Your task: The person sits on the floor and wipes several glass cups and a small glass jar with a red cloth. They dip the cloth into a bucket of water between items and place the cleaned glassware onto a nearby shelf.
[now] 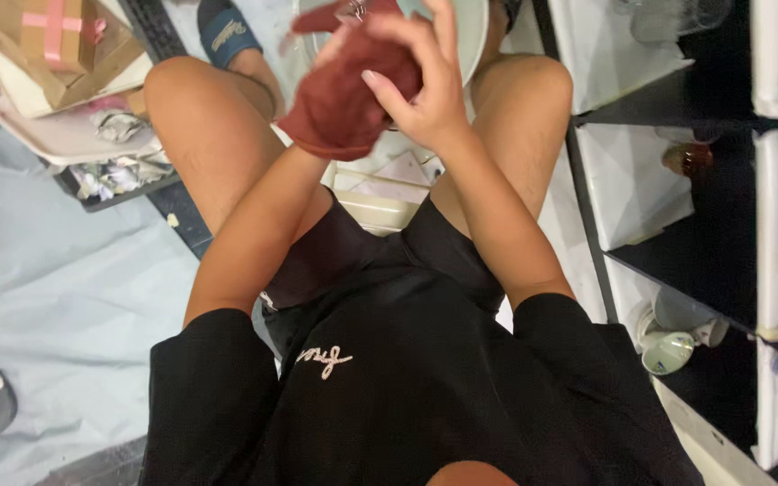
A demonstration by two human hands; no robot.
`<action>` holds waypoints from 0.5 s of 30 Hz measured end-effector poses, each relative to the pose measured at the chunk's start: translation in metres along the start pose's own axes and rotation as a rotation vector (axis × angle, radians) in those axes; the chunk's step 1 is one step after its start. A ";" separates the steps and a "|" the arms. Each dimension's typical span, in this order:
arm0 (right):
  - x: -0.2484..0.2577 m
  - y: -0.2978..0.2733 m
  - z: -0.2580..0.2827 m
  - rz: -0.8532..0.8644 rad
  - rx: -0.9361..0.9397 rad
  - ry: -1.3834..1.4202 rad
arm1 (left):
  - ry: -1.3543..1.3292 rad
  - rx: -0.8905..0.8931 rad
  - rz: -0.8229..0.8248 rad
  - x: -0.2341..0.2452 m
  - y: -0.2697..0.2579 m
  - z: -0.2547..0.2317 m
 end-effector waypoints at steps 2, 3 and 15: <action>-0.009 0.000 -0.005 0.129 0.050 0.104 | 0.167 -0.054 -0.065 -0.008 -0.001 -0.009; -0.012 -0.001 -0.007 0.190 0.074 0.155 | 0.335 -0.109 -0.119 -0.011 -0.004 -0.018; -0.041 0.005 -0.051 0.301 -0.157 0.315 | 1.904 -0.498 -0.279 -0.067 -0.027 -0.097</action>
Point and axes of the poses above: each hand's wrist, its own y-axis towards the middle knuckle, its own x-axis out of the back of the hand, z = x × y, the point moved 8 cm from there along y, towards the middle knuckle, and after that the axes turned 15 degrees about y, right-handed, at the moved point
